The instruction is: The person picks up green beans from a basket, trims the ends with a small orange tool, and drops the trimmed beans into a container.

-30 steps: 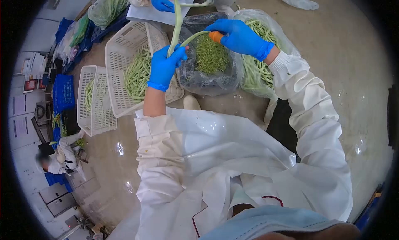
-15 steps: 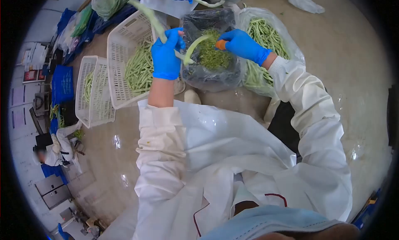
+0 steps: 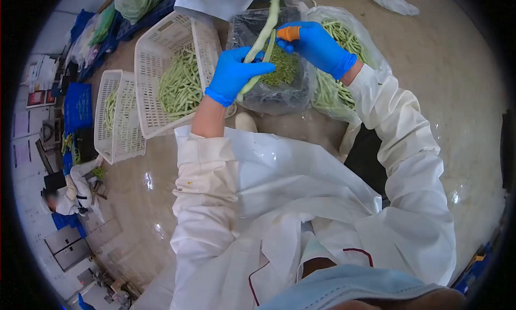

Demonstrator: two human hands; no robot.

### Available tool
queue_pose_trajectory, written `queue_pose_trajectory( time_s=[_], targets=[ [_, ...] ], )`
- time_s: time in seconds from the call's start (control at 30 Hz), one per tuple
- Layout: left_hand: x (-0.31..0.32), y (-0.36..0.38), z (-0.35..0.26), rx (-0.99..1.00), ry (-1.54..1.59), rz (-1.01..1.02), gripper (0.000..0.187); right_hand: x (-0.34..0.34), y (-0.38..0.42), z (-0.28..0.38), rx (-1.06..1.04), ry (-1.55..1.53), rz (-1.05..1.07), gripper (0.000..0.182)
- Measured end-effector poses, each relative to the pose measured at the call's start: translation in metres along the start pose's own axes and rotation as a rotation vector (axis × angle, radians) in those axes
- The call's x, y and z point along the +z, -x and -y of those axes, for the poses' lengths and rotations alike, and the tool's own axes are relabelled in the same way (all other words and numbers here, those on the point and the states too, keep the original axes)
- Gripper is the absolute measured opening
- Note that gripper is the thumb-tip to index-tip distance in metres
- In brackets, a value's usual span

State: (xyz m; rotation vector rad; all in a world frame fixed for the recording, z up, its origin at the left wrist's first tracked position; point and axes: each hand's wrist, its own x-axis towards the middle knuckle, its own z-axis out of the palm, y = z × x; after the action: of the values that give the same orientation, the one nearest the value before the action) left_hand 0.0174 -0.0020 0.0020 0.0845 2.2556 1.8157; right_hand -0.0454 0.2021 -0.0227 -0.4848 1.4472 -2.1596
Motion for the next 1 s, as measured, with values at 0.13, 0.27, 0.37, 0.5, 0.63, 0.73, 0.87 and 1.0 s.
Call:
queue_pose_trajectory(
  time_s=[0.13, 0.27, 0.37, 0.5, 0.63, 0.73, 0.87, 1.0],
  targets=[
    [0.007, -0.004, 0.000, 0.076, 0.248, -0.164, 0.024, 0.007, 0.001, -0.009, 0.179, -0.265, 0.055, 0.020],
    [0.004, -0.009, 0.001, 0.083, 0.221, -0.251, 0.021, 0.018, 0.013, -0.007, 0.242, -0.026, 0.066, 0.024],
    [-0.003, -0.005, 0.000, 0.102, 0.086, -0.112, 0.022, 0.004, 0.009, -0.003, 0.074, 0.111, -0.012, 0.023],
    [0.003, 0.005, -0.007, 0.041, 0.224, 0.137, 0.025, -0.006, 0.005, 0.012, -0.238, 1.051, -0.323, 0.022],
    [-0.004, 0.014, -0.017, 0.027, 0.388, 0.173, 0.027, -0.055, -0.005, 0.013, -0.253, 1.270, -0.527, 0.026],
    [-0.006, 0.004, -0.009, 0.016, 0.377, -0.105, 0.027, -0.067, -0.007, 0.009, -0.256, 1.179, -0.410, 0.033],
    [-0.018, -0.009, 0.008, 0.088, 0.437, -0.236, 0.021, -0.027, 0.000, 0.010, -0.119, 1.278, -0.249, 0.032],
    [-0.018, -0.011, 0.010, 0.150, 0.457, -0.423, 0.015, 0.009, 0.004, 0.000, -0.017, 0.562, 0.115, 0.029]
  ],
)
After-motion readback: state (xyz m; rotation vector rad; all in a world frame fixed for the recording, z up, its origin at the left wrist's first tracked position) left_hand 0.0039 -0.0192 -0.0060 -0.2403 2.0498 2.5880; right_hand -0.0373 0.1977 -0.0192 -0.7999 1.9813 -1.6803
